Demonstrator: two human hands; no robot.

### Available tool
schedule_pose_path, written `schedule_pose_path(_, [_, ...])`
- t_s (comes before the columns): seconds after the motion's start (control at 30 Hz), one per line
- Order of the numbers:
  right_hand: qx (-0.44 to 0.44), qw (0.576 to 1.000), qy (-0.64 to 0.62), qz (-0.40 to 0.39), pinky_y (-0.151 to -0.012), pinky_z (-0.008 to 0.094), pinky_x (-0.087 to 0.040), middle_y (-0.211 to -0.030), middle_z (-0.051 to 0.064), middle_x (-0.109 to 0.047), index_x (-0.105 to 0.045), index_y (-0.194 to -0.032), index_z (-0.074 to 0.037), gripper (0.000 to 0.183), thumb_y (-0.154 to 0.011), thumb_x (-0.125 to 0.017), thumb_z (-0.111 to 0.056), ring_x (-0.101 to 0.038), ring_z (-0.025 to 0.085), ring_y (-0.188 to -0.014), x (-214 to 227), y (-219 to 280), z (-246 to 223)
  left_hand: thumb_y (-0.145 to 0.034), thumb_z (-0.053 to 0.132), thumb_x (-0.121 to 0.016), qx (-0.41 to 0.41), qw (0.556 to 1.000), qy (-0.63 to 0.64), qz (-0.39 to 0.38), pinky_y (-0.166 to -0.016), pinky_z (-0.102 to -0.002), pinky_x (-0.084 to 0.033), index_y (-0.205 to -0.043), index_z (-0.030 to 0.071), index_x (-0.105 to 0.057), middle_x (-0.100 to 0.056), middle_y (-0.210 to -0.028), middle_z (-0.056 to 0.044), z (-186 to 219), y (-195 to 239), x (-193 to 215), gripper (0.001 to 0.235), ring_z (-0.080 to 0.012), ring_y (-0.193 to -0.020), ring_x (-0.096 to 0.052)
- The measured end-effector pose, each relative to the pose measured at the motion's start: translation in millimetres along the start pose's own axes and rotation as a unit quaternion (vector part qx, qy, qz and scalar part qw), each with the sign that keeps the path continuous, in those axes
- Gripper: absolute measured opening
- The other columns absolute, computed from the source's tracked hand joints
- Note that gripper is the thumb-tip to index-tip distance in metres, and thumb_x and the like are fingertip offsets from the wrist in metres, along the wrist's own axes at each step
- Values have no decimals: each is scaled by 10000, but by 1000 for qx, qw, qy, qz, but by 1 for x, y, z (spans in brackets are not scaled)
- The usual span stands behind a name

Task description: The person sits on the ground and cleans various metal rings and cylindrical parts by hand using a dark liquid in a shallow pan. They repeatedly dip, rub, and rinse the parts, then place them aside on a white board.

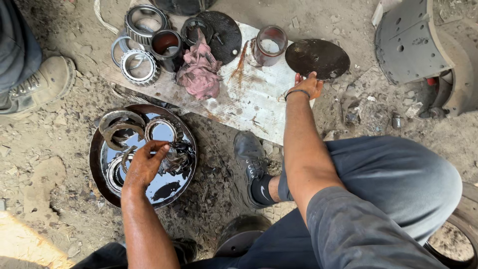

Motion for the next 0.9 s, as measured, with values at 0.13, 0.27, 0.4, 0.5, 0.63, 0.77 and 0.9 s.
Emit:
schedule_pose_path(0.13, [-10,999,-34,-14,-532,309,-572,-1024,168,-657,-469,-1375,-184,514,-921,-696,-105,-597,236,-622,1,-25,23,-948,447,-644,27,1000,-6,6,-1061,-495,-484,-1291,158,-688,-720,-1269,-119,-2,0,2,451,-286,-1148,-682])
schedule_pose_path(0.27, [-42,998,-24,-35,-527,329,-567,-974,147,-660,-472,-1258,-184,371,-930,-626,-102,-631,249,-646,15,-54,41,-949,453,-633,42,999,-10,4,-1075,-497,-467,-1292,171,-691,-721,-1279,-102,-1,-2,3,448,-274,-1155,-673])
schedule_pose_path(0.4, [-75,992,87,-56,-547,355,-621,-911,229,-667,-535,-1141,34,256,-992,-545,-174,-646,281,-666,20,-74,53,-954,452,-646,39,999,-22,8,-1060,-473,-472,-1299,171,-690,-715,-1269,-96,-1,-1,0,448,-263,-1148,-668])
schedule_pose_path(0.5, [-105,975,191,-52,-553,423,-565,-908,188,-582,-516,-1041,49,215,-951,-460,-138,-582,281,-686,18,-76,60,-944,430,-650,9,1000,20,2,-1025,-433,-505,-1287,153,-693,-756,-1200,-106,-5,-3,0,443,-257,-1110,-697])
schedule_pose_path(0.63, [90,898,430,11,-751,457,-565,-1020,217,-641,-550,-1072,2,318,-862,-642,-218,-653,341,-850,20,-58,73,-940,414,-659,4,1000,23,15,-994,-418,-500,-1243,155,-727,-763,-1170,-101,-22,-8,-1,405,-262,-1083,-694])
schedule_pose_path(0.77, [224,789,572,11,-865,485,-558,-1075,189,-698,-602,-1086,-82,369,-818,-751,-289,-702,365,-955,20,-32,86,-912,458,-691,-52,997,-12,63,-964,-436,-516,-1203,113,-747,-755,-1160,-154,-45,-20,1,455,-303,-1107,-704])
schedule_pose_path(0.9, [348,770,525,-104,-782,478,-577,-954,101,-730,-639,-1010,-121,244,-824,-732,-248,-736,319,-864,13,26,117,-820,597,-752,-44,992,-13,118,-963,-468,-512,-1273,38,-653,-708,-1247,-186,-74,-44,-20,726,-346,-1159,-673])
Point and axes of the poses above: each hand's wrist, its own y-axis away from the middle knuckle, its own x-axis out of the back of the hand, z = x × y, the point moved 1 cm from there along -y, towards the middle knuckle
